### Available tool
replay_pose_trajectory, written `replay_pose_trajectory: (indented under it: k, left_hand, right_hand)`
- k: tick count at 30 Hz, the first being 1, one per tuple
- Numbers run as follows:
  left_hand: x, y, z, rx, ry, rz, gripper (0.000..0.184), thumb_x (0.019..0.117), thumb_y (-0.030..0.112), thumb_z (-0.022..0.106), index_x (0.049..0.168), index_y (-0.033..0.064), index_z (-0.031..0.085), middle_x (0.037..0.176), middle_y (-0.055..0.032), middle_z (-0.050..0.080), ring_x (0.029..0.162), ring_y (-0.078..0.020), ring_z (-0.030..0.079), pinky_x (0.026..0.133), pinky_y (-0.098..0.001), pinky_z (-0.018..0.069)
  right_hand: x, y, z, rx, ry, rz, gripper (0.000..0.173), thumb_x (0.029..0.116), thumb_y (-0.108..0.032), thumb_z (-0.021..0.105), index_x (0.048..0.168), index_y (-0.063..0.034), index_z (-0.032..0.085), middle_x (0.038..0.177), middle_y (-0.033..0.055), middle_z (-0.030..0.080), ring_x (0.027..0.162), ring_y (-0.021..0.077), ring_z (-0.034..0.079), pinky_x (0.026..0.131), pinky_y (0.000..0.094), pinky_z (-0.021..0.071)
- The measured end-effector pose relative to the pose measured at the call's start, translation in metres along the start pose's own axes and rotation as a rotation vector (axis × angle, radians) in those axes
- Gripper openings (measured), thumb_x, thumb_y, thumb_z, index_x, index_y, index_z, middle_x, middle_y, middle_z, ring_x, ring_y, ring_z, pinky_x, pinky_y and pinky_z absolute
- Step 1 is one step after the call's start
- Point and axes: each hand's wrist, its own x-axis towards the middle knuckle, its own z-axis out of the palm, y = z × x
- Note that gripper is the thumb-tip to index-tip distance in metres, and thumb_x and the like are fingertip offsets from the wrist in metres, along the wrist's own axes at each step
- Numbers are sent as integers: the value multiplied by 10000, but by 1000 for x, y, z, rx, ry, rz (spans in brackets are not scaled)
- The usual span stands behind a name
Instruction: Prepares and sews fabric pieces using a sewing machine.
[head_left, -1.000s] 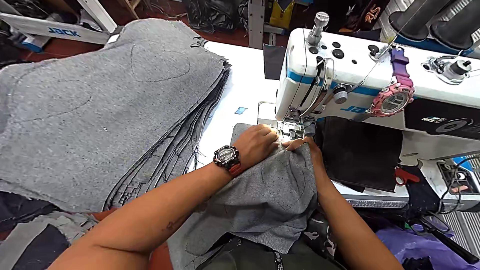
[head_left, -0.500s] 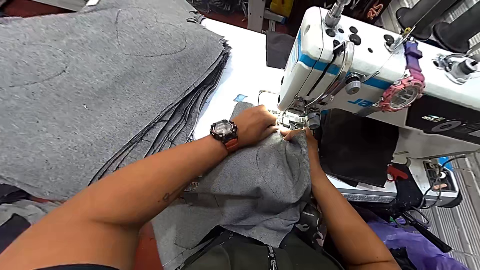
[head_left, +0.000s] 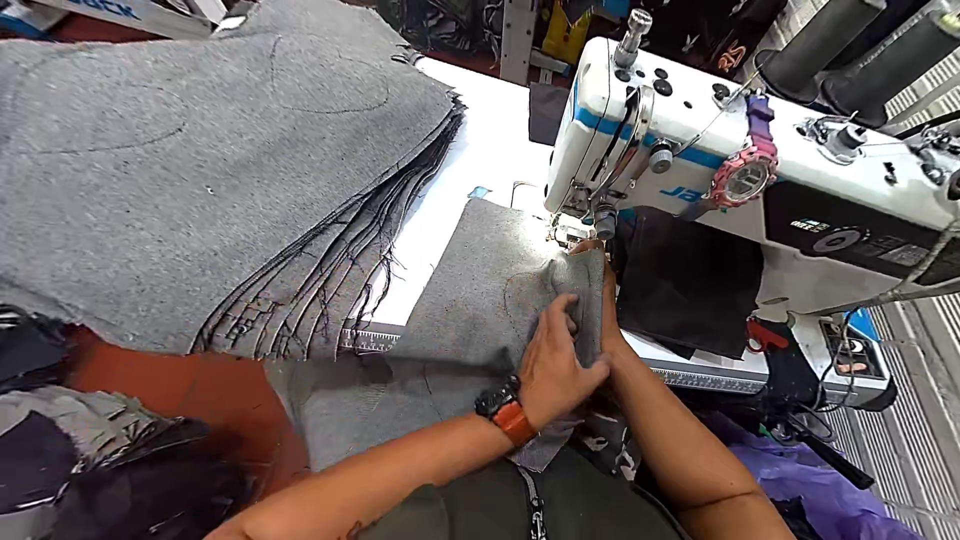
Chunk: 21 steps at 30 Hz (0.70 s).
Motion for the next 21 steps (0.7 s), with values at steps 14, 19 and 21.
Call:
replay_pose_trajectory:
  k: [14, 19, 21]
  left_hand:
    - [124, 33, -155, 1090, -12, 511, 184, 972, -42, 509, 1040, -73, 678, 1107, -334, 614, 1100, -554, 576, 843, -663, 493]
    - [87, -4, -79, 920, -251, 393, 193, 953, 14, 530, 1068, -20, 681, 1101, -230, 677, 1110, -431, 631, 927, -602, 493]
    - [85, -18, -79, 697, -257, 222, 292, 915, 88, 605, 1173, -45, 633, 1114, -252, 666, 1097, -435, 644, 927, -626, 511]
  right_hand:
    - [-71, -8, 86, -831, -440, -242, 906, 791, -444, 788, 1497, 29, 473, 1595, 327, 338, 1528, 466, 249, 1248, 631, 141]
    - [-89, -31, 91, -910, -949, -173, 584, 958, -541, 646, 1273, -50, 685, 1328, 186, 654, 1318, 358, 553, 1149, 606, 350]
    - [-96, -27, 76, -843, -909, -247, 472, 899, -378, 776, 1252, -71, 710, 1291, 205, 666, 1298, 396, 559, 1162, 633, 333]
